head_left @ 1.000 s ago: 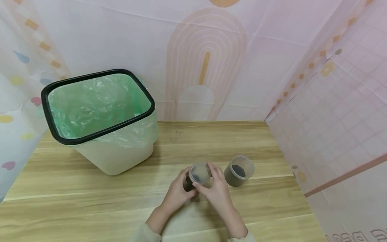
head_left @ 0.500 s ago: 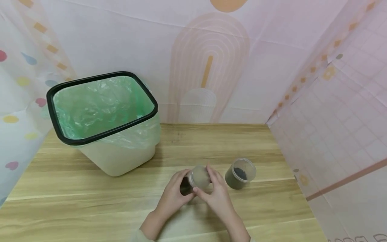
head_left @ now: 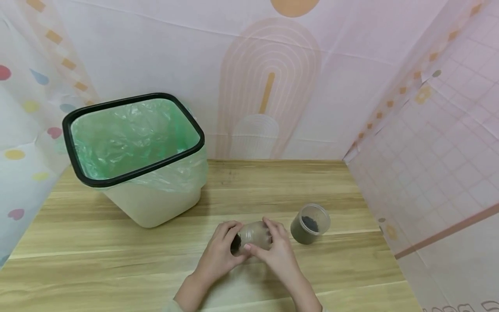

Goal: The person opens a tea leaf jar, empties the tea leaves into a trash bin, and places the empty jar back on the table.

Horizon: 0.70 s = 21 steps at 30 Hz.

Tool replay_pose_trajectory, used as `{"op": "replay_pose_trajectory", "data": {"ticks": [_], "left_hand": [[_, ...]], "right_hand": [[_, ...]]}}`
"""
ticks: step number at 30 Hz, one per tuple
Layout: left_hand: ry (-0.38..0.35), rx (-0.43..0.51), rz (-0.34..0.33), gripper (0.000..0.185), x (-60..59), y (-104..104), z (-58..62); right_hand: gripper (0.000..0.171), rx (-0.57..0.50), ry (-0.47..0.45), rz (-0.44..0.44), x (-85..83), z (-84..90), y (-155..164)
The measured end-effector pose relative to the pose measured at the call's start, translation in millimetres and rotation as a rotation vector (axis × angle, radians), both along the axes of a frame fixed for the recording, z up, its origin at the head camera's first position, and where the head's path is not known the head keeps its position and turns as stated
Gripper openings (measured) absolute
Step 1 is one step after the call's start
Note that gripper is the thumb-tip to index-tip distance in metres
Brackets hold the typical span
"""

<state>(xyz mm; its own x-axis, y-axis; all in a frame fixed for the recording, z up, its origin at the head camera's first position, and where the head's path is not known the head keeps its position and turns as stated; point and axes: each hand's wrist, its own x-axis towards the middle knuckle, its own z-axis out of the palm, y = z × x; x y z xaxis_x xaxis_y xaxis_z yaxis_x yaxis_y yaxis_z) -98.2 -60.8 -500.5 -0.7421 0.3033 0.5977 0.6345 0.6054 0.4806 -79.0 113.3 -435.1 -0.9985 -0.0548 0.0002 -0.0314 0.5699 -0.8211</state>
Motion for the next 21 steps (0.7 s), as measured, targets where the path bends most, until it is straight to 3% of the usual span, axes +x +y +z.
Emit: {"op": "replay_pose_trajectory", "data": {"ticks": [9, 16, 21], "left_hand": [[0.017, 0.017, -0.035, 0.069, 5.0, -3.1, 13.6], [-0.121, 0.073, -0.079, 0.07, 11.1, -6.5, 16.7], [-0.13, 0.097, -0.083, 0.071, 13.6, -6.7, 17.5]], "right_hand": [[0.067, -0.106, 0.044, 0.01, 3.1, -0.8, 3.2], [0.064, -0.091, 0.118, 0.147, 4.6, 2.2, 11.5], [0.065, -0.109, 0.12, 0.195, 4.5, 4.5, 13.6]]}}
